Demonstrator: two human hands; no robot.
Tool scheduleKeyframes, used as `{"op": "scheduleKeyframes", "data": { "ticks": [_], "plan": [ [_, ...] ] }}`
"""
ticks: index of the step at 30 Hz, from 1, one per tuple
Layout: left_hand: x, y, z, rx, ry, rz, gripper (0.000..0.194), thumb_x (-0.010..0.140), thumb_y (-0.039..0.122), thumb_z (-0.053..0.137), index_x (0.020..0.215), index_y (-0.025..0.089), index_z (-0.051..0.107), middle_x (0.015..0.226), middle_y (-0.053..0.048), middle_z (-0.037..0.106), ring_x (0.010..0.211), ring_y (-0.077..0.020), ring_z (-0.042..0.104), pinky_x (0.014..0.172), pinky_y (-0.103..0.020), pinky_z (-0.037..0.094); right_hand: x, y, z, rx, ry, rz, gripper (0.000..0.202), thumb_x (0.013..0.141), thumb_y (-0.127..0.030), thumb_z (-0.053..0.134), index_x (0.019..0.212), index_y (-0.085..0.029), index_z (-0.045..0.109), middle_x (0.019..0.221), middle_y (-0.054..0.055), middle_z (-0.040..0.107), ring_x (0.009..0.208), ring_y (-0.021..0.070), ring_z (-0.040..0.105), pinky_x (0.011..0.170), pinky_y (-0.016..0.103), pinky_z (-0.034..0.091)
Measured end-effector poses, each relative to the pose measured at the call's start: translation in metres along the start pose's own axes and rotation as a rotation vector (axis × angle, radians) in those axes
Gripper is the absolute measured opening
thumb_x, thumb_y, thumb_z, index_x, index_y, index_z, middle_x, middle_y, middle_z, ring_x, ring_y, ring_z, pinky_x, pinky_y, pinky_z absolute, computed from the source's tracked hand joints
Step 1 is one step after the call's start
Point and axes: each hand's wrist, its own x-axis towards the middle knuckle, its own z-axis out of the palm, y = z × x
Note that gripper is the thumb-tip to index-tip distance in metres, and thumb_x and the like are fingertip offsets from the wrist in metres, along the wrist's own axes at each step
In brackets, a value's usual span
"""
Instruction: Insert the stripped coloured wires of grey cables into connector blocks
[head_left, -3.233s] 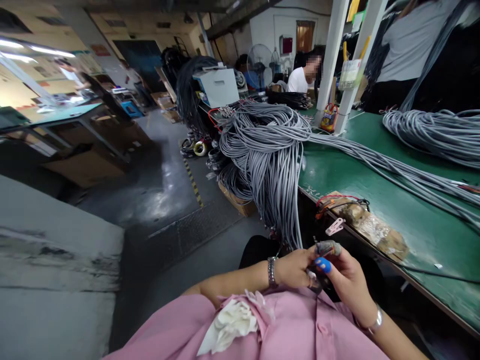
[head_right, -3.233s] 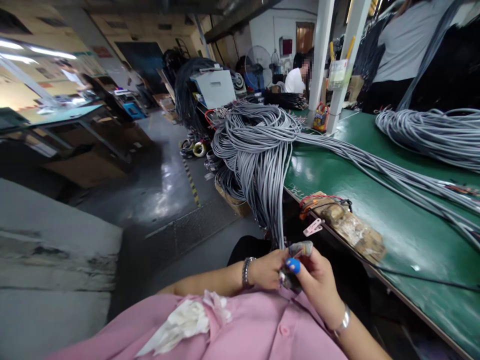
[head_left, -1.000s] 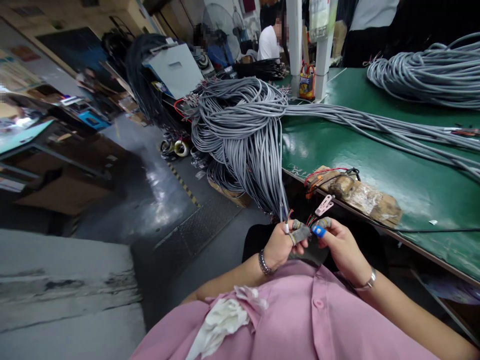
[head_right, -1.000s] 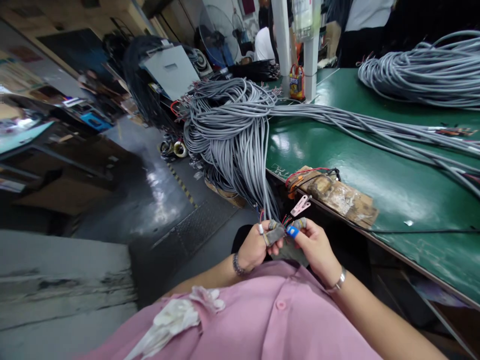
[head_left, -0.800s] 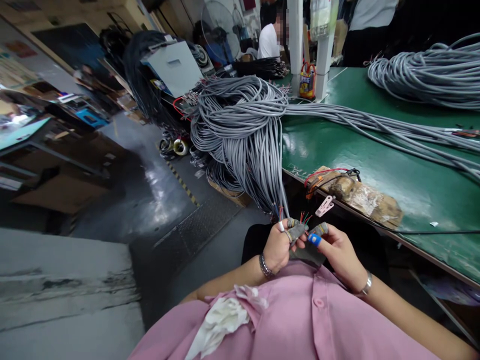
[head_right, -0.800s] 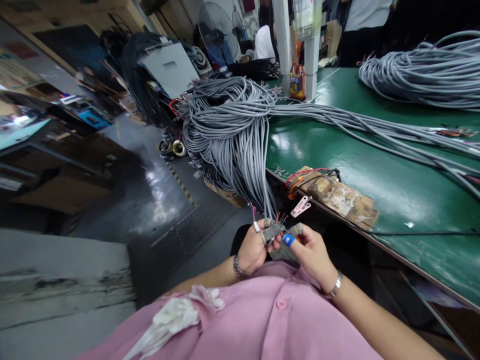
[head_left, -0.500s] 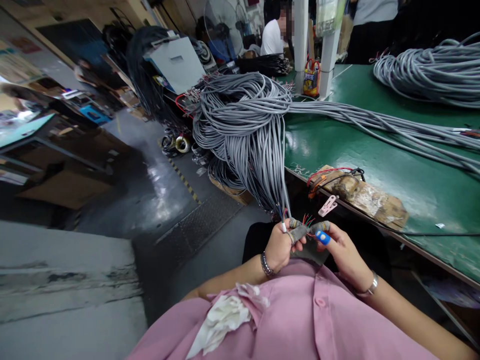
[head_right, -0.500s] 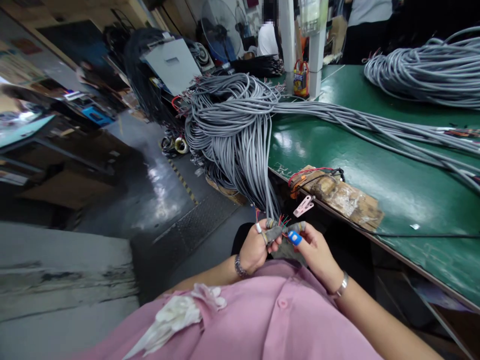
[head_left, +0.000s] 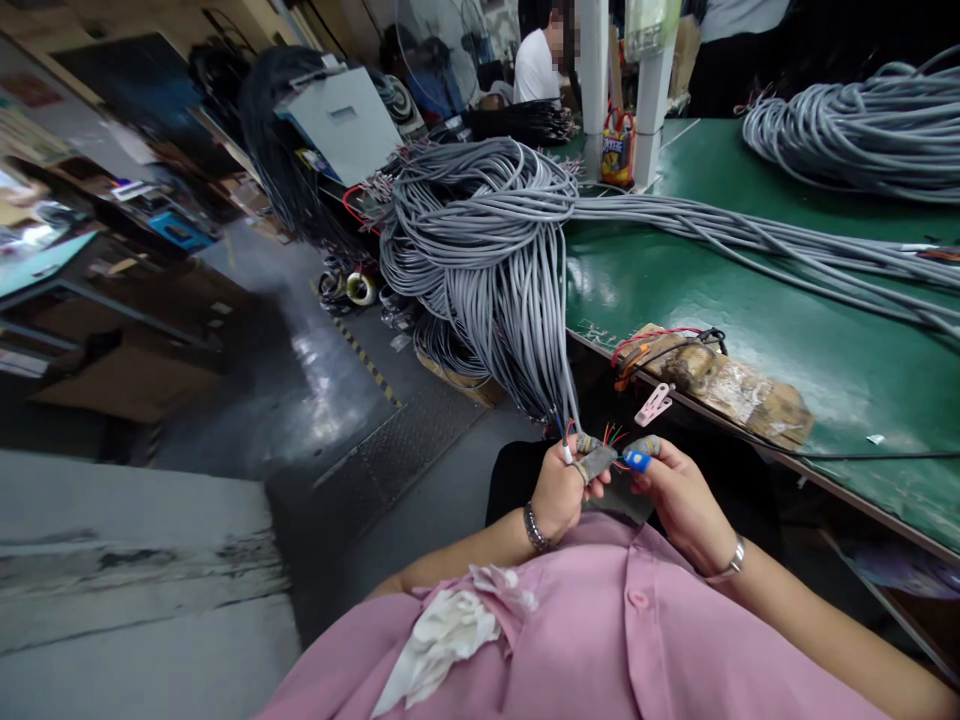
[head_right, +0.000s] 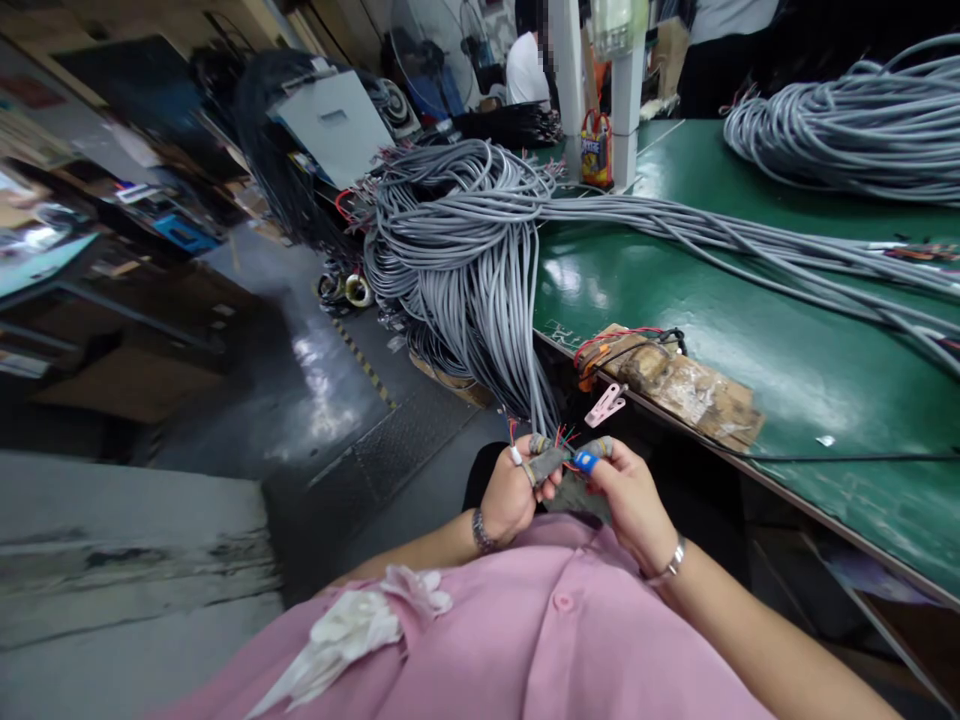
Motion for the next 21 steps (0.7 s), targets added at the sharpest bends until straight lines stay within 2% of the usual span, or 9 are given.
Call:
{"op": "scheduleKeyframes", "data": {
  "ticks": [3,6,8,12,16,18,21],
  "plan": [
    [0.001,0.003,-0.001,-0.033,0.005,-0.013,0.031,0.07,0.04,0.071,0.065,0.015,0.053,0.052,0.002,0.057,0.035,-0.0048,0.044,0.035,-0.017,0.023,0.002,-0.001,-0.009,0.175,0.06,-0.007,0.014,0.074,-0.026,0.07,0.071,-0.019,0.059,0.06,-0.005,0.046,0.053,0.0088,0.038,0.052,0.023,0.037],
    [0.001,0.009,-0.004,-0.031,-0.037,-0.039,0.03,0.069,0.039,0.071,0.064,0.015,0.053,0.051,0.002,0.055,0.035,-0.004,0.042,0.034,-0.017,0.022,0.007,-0.003,-0.021,0.263,0.028,-0.01,0.012,0.078,-0.029,0.068,0.076,-0.02,0.061,0.065,-0.003,0.048,0.054,0.0088,0.039,0.053,0.023,0.04],
    [0.001,0.014,-0.005,-0.017,-0.098,-0.064,0.029,0.069,0.037,0.071,0.064,0.014,0.054,0.051,0.002,0.056,0.034,-0.0037,0.041,0.034,-0.017,0.021,0.011,-0.004,-0.027,0.271,-0.019,0.035,0.018,0.082,-0.038,0.064,0.08,-0.02,0.063,0.07,-0.001,0.053,0.056,0.0099,0.043,0.056,0.025,0.043],
    [0.002,0.025,-0.001,-0.033,-0.21,-0.115,0.026,0.067,0.033,0.072,0.065,0.013,0.056,0.051,0.001,0.056,0.034,-0.0039,0.041,0.034,-0.017,0.026,0.022,-0.011,-0.027,0.263,-0.1,0.103,0.045,0.083,-0.061,0.05,0.084,-0.019,0.065,0.077,0.003,0.059,0.057,0.0124,0.048,0.055,0.027,0.045],
    [0.006,0.033,0.008,-0.043,-0.242,-0.114,0.026,0.068,0.033,0.072,0.066,0.014,0.055,0.051,0.002,0.056,0.034,-0.0039,0.041,0.033,-0.017,0.025,0.031,-0.023,-0.019,0.157,-0.175,-0.019,0.045,0.082,-0.061,0.053,0.088,-0.018,0.066,0.078,0.004,0.059,0.057,0.0115,0.046,0.054,0.026,0.042],
    [0.008,0.034,0.011,-0.044,-0.253,-0.119,0.026,0.068,0.033,0.072,0.066,0.014,0.055,0.051,0.002,0.056,0.034,-0.0039,0.041,0.033,-0.017,0.024,0.033,-0.024,-0.016,0.033,-0.097,-0.142,0.04,0.082,-0.057,0.056,0.084,-0.018,0.066,0.07,0.002,0.058,0.055,0.0111,0.044,0.053,0.025,0.039],
    [0.012,0.035,0.013,-0.043,-0.269,-0.131,0.025,0.068,0.033,0.072,0.067,0.014,0.055,0.051,0.002,0.056,0.034,-0.0039,0.04,0.033,-0.017,0.023,0.035,-0.02,-0.016,-0.135,0.097,-0.299,0.039,0.082,-0.057,0.056,0.076,-0.019,0.065,0.064,0.0,0.057,0.054,0.0115,0.044,0.053,0.026,0.038]
  ]
}}
